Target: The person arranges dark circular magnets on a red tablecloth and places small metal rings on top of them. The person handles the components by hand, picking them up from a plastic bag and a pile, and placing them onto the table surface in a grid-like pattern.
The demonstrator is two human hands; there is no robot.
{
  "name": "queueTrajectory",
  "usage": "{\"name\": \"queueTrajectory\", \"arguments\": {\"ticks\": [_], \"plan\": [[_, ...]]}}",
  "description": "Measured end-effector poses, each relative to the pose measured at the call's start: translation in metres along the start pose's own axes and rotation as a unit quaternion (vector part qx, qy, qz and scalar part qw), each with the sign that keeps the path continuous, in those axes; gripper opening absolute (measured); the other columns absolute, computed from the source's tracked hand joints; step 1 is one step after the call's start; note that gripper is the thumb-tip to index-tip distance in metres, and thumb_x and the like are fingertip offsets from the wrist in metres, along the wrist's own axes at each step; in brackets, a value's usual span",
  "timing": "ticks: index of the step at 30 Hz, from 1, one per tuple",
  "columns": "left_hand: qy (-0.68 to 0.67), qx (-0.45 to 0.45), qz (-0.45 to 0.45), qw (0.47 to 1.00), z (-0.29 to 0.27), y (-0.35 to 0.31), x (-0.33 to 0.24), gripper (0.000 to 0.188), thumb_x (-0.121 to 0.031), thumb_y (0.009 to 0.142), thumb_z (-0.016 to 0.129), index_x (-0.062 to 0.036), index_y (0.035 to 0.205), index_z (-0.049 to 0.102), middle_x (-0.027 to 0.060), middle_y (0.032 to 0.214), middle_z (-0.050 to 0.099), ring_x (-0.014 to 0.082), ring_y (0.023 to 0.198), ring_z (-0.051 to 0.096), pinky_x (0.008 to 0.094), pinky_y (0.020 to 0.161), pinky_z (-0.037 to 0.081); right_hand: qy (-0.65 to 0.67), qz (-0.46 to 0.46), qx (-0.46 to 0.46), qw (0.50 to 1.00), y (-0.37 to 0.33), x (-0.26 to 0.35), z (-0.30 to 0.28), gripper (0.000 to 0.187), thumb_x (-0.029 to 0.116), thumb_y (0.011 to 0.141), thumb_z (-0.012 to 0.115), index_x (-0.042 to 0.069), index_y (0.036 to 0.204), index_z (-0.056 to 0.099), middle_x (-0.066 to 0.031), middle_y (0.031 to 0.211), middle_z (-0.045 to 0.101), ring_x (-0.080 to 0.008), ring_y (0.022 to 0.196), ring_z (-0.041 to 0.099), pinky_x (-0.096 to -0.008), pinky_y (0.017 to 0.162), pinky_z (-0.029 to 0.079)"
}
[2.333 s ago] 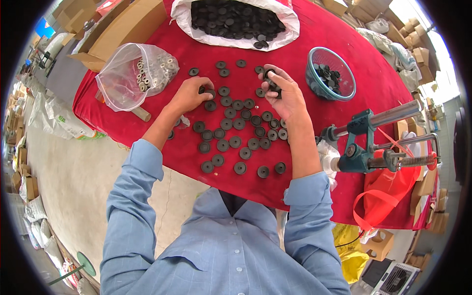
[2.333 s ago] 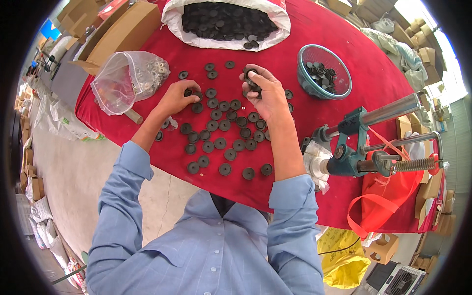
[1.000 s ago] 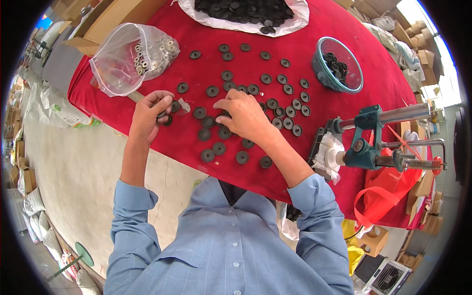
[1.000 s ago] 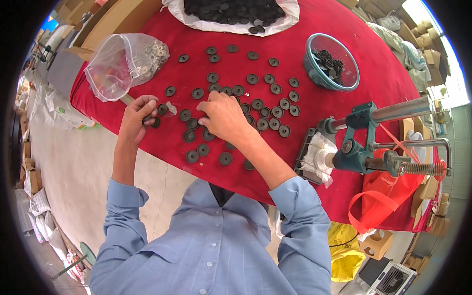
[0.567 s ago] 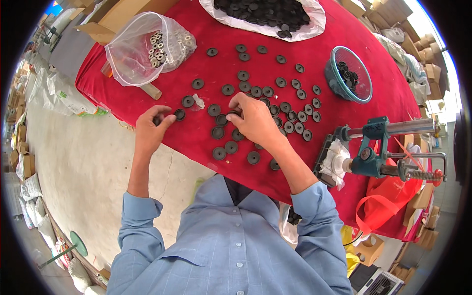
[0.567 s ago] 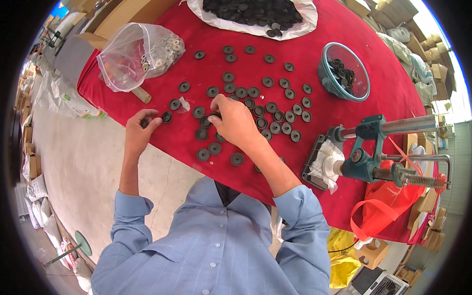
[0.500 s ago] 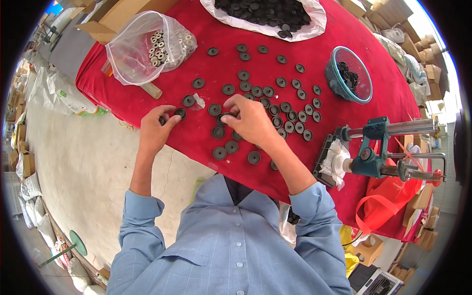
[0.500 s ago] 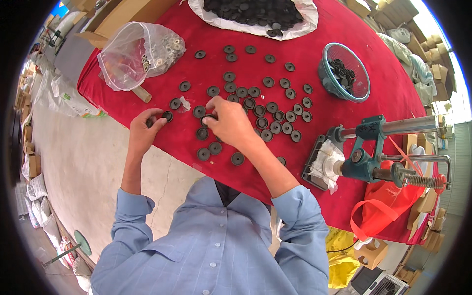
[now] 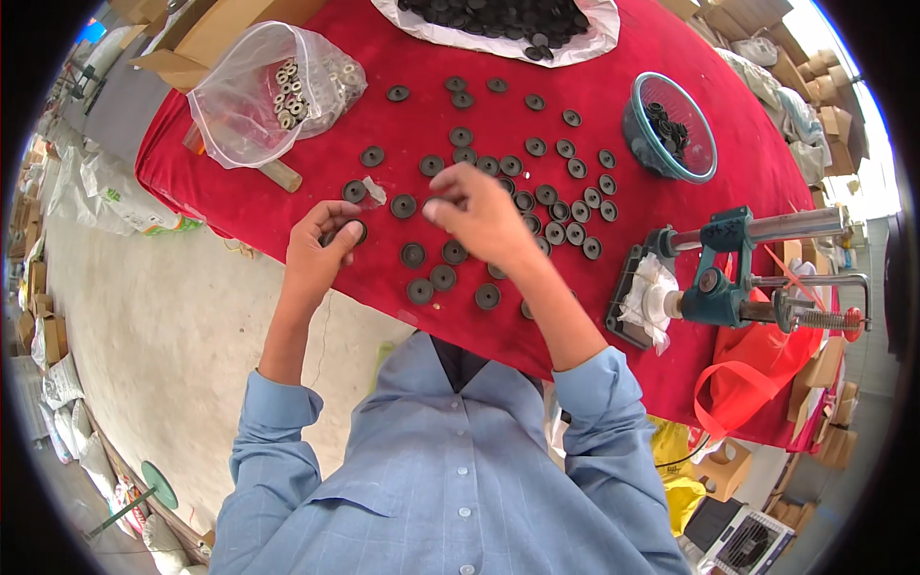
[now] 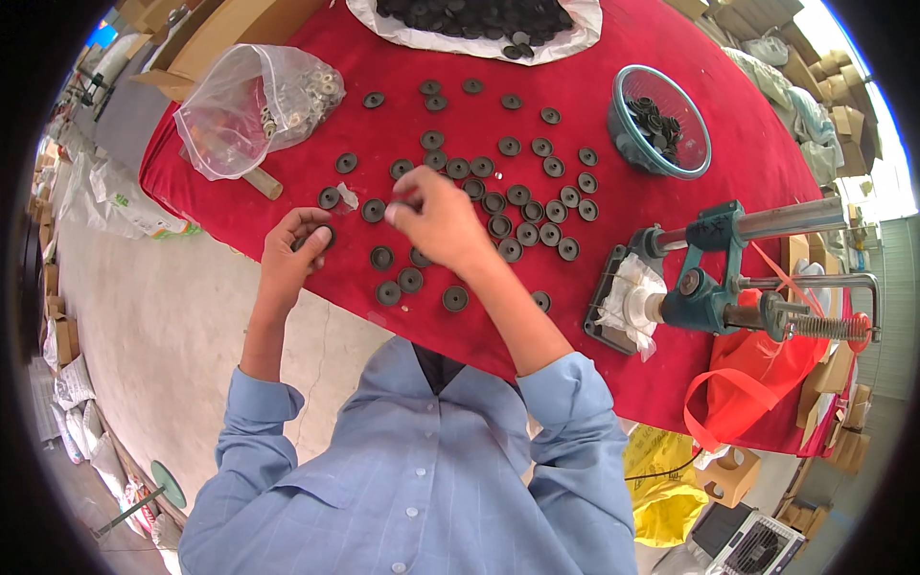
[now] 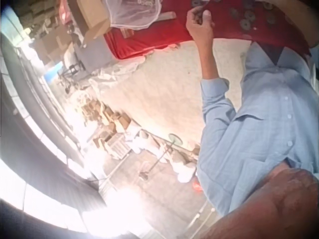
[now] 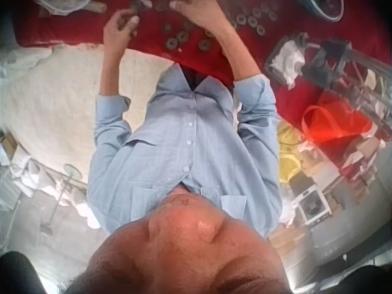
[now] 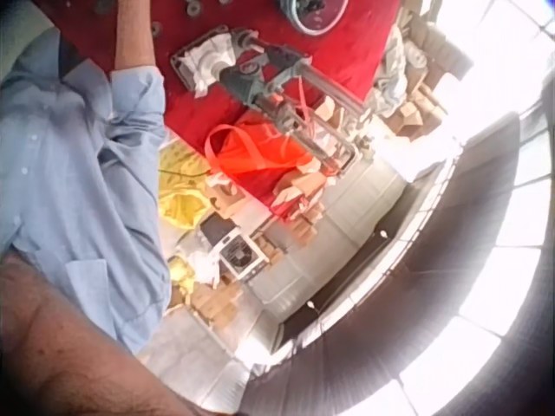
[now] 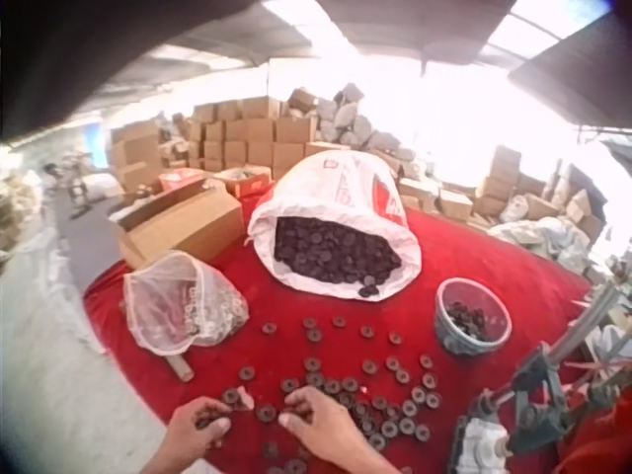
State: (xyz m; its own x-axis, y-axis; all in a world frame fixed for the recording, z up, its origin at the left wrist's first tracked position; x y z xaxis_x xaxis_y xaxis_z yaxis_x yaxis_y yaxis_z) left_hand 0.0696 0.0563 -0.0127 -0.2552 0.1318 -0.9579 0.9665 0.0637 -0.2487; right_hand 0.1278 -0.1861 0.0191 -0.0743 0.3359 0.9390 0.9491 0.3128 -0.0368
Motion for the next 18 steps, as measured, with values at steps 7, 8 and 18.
{"name": "queueTrajectory", "arguments": {"ticks": [7, 8, 18], "plan": [[-0.354, 0.061, -0.156, 0.920, 0.032, -0.015, -0.002, 0.028, -0.022, 0.106, 0.071, -0.0044, 0.127, 0.068, 0.0052, 0.103, 0.071, 0.0121, 0.084, 0.070, 0.0174, 0.055, 0.046, 0.411, 0.156, -0.049, 0.897, -0.049, 0.000, -0.049, 0.022, 0.017, 0.103, 0.066, 0.001, 0.118, 0.069, -0.0003, 0.089, 0.065, -0.0104, 0.079, 0.066, -0.0269, 0.067, 0.054], [-0.354, 0.071, -0.146, 0.921, 0.035, -0.012, 0.005, 0.027, -0.021, 0.106, 0.071, -0.0043, 0.127, 0.068, 0.0054, 0.103, 0.072, 0.0125, 0.085, 0.071, 0.0181, 0.056, 0.047, 0.362, 0.148, -0.057, 0.919, -0.061, -0.005, -0.058, 0.021, 0.017, 0.102, 0.068, 0.001, 0.115, 0.070, 0.0008, 0.087, 0.063, -0.0094, 0.078, 0.064, -0.0262, 0.067, 0.052], [0.190, 0.141, 0.215, 0.947, 0.064, -0.015, -0.027, 0.026, -0.007, 0.095, 0.077, -0.0008, 0.120, 0.073, 0.0062, 0.090, 0.065, 0.0162, 0.080, 0.059, 0.0313, 0.071, 0.048, -0.018, 0.050, -0.151, 0.987, -0.151, -0.017, -0.038, 0.009, 0.006, 0.093, 0.078, 0.002, 0.101, 0.075, -0.0069, 0.083, 0.068, -0.0156, 0.074, 0.066, -0.0319, 0.066, 0.052]]}}
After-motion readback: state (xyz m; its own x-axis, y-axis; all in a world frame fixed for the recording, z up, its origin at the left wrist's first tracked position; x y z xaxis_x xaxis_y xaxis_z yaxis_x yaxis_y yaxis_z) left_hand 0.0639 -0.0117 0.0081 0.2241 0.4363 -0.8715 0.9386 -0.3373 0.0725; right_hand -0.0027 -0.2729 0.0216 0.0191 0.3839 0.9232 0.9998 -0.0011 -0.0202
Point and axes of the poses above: each hand's wrist, its own y-axis towards the middle knuckle, its own z-axis out of the palm, x = y × z, the point moved 6 cm from there along y, towards the middle knuckle
